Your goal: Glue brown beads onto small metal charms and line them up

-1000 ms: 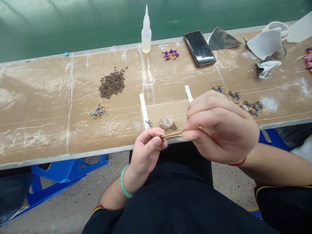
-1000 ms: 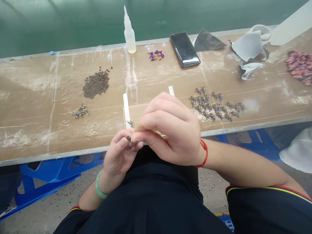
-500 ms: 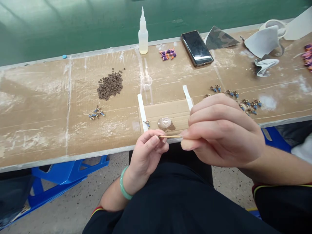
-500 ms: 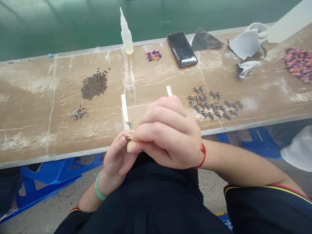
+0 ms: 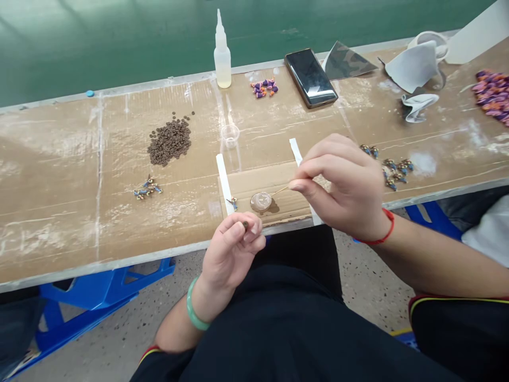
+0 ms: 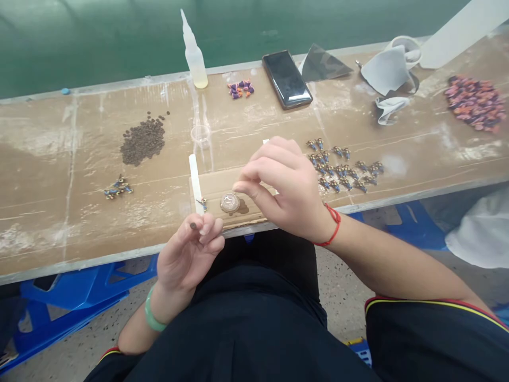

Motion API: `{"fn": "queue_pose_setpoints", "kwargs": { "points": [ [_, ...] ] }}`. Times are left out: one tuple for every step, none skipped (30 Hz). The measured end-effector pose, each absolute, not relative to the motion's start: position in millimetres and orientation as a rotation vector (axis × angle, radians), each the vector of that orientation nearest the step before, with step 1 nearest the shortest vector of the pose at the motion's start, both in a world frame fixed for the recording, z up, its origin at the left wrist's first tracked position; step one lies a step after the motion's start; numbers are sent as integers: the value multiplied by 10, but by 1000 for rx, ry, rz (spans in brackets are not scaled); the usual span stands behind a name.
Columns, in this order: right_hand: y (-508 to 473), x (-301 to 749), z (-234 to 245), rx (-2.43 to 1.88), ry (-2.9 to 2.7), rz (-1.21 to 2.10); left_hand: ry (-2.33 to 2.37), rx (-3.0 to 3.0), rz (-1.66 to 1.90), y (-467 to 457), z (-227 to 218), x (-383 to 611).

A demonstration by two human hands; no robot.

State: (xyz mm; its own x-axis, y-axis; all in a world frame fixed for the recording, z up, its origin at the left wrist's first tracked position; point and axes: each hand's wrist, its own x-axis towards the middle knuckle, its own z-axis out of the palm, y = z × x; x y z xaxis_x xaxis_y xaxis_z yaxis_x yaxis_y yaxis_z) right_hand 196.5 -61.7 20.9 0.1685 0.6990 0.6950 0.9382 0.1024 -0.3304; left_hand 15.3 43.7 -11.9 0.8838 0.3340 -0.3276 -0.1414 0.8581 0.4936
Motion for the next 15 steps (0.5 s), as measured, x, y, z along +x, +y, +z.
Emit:
{"fn": "queue_pose_setpoints", "kwargs": {
  "points": [
    [-623,1993,156,-1677,-1603,-370,424,477,264,444,-137,147],
    [-629,2012,112,-1696,-1618,-363,434,475,270,448,-156,142],
    [-634,2022,79,-1709,-1629,-359,445,473,278,450,-173,139],
    [-636,2023,56,-1714,-1633,-359,455,471,285,451,-187,137],
    [-636,2019,42,-1710,-1631,-362,463,470,288,450,-197,138],
    [-632,2012,33,-1700,-1633,-362,470,470,288,448,-202,139],
    [-626,2005,28,-1688,-1638,-363,474,471,286,448,-204,142],
    [-619,1998,24,-1677,-1648,-366,477,474,285,448,-201,145],
    [-613,1994,20,-1672,-1659,-373,481,480,283,450,-196,148],
    [-607,1992,17,-1672,-1670,-383,487,486,282,452,-190,152],
    [-603,1992,14,-1680,-1676,-392,494,495,283,455,-184,155],
    [-601,1993,12,-1691,-1677,-399,502,506,283,457,-179,159],
    [-602,1995,13,-1696,-1673,-403,510,516,284,458,-176,162],
    [-604,1997,16,-1697,-1667,-403,516,523,284,458,-174,164],
    [-608,1998,22,-1694,-1659,-404,518,528,286,457,-175,166]
  ]
}}
